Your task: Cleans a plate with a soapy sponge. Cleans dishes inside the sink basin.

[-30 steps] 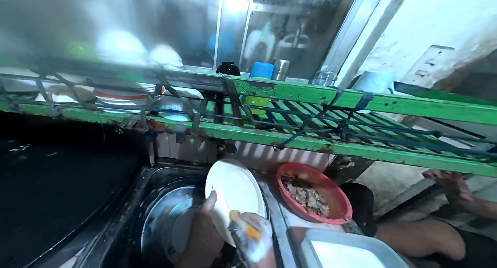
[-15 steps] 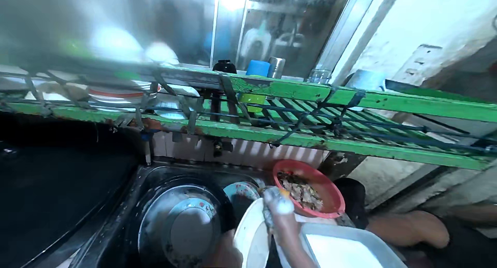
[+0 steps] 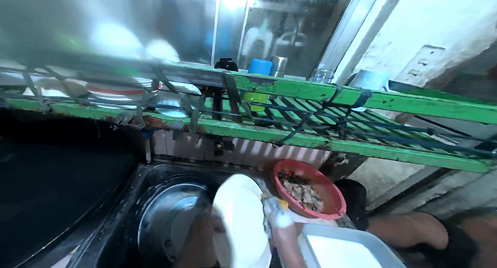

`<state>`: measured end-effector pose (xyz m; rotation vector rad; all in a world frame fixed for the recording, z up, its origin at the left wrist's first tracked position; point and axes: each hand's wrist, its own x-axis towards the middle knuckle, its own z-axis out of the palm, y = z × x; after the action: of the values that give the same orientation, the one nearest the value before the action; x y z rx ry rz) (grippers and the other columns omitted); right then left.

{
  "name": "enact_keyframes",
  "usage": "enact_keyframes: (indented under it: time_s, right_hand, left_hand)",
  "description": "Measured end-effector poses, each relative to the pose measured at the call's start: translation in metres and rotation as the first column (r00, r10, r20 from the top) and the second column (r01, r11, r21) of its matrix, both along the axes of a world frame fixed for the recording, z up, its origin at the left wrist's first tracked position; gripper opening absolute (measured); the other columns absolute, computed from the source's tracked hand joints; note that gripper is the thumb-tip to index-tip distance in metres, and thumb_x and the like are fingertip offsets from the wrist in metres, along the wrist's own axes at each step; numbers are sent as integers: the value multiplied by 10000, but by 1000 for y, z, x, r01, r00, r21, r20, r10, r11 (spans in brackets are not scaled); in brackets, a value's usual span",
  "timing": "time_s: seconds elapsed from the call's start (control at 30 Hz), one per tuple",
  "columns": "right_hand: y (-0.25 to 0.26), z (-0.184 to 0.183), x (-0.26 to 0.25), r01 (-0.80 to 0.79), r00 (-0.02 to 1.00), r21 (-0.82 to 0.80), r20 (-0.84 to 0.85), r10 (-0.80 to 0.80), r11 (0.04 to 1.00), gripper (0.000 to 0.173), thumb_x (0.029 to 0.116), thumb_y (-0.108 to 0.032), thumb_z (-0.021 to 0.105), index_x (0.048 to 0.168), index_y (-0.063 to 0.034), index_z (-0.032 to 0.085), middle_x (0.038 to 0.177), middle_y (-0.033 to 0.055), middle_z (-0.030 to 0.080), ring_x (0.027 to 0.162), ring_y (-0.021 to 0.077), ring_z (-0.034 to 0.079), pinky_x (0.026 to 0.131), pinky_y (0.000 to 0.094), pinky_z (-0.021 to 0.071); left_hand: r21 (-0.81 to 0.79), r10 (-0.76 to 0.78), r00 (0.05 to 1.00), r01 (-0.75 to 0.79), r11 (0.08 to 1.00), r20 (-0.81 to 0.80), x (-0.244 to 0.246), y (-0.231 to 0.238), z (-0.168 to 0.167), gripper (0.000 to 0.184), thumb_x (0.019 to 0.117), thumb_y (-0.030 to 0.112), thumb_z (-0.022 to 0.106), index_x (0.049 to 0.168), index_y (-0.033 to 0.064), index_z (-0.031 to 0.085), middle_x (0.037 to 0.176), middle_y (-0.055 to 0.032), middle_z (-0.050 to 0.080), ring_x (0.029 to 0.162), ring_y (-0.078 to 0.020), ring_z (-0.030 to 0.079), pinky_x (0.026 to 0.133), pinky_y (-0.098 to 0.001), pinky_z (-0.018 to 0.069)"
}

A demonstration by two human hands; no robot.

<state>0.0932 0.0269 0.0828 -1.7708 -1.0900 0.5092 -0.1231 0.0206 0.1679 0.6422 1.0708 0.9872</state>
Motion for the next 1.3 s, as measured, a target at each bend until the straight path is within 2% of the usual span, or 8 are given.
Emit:
enact_keyframes:
  time_s: [0.13, 0.3, 0.47, 0.6, 0.73, 1.03, 1.17, 1.3]
  right_hand:
    - [-32, 14, -67, -277, 953, 196, 177, 244, 941, 452, 917, -207, 675, 1239, 109, 669, 1343, 246, 649, 1344, 333, 573, 1192, 482, 385]
    - [1, 21, -31, -57, 997, 106, 64, 50, 993, 436, 966, -253, 649, 1237, 87, 625, 1052, 197, 708, 933, 248, 701, 860, 429, 583]
    - [-30, 1, -46, -115, 993, 103, 48, 111, 988, 500, 928, -203, 666, 1259, 164, 591, 1219, 275, 674, 1161, 302, 662, 1038, 424, 519]
    - [-33, 27, -75, -383, 922, 295, 188, 340, 875, 433, 904, -193, 685, 1212, 112, 672, 1380, 261, 620, 1392, 375, 520, 1226, 535, 307]
    - [4, 52, -41, -92, 990, 87, 114, 81, 992, 401, 934, -157, 689, 1248, 87, 637, 1169, 208, 698, 1083, 256, 681, 974, 423, 539]
    - [-8, 49, -61, -341, 908, 213, 326, 262, 915, 452, 948, -228, 636, 1265, 93, 661, 1382, 234, 629, 1358, 314, 566, 1196, 454, 379]
    - [11, 52, -34, -75, 984, 36, 163, 68, 997, 409, 964, -230, 667, 1233, 77, 644, 1105, 199, 713, 995, 260, 702, 924, 438, 560]
    - [-16, 55, -69, -341, 893, 96, 344, 290, 935, 391, 981, -221, 597, 1256, 42, 688, 1383, 184, 643, 1344, 288, 576, 1172, 423, 412]
  left_hand:
    - [21, 10, 999, -9, 1000, -39, 13, -5, -13, 447, 749, -173, 530, 1171, -32, 571, 912, -120, 638, 762, -187, 647, 664, -369, 568]
    - [74, -156, 983, 163, 984, -97, 19, -32, -14, 468, 741, -115, 527, 1201, -30, 549, 918, -84, 627, 795, -134, 636, 704, -327, 556]
    - [148, 82, 994, -69, 987, -77, 13, -9, 7, 522, 739, -147, 533, 1251, -48, 558, 1004, -119, 644, 838, -147, 656, 715, -317, 569]
    - [164, -209, 948, 251, 954, -239, 12, -16, -11, 503, 825, -96, 536, 1325, -67, 493, 1008, -107, 611, 870, -122, 621, 788, -314, 544]
    - [54, -345, 896, 373, 926, -280, 14, -31, -7, 647, 790, -155, 518, 1424, -68, 423, 1102, -177, 601, 939, -189, 611, 825, -365, 525]
    - [9, -347, 826, 391, 920, -445, 11, -19, 12, 485, 861, -158, 538, 1336, -70, 495, 1120, -161, 597, 946, -177, 595, 826, -333, 511]
    - [71, -346, 862, 398, 915, -372, 3, -27, -1, 542, 824, -157, 529, 1359, -75, 489, 1120, -174, 588, 944, -184, 593, 826, -348, 516]
    - [-57, -427, 788, 450, 891, -443, 10, -18, 11, 463, 915, -109, 529, 1374, -63, 478, 1163, -177, 598, 980, -194, 595, 872, -353, 503]
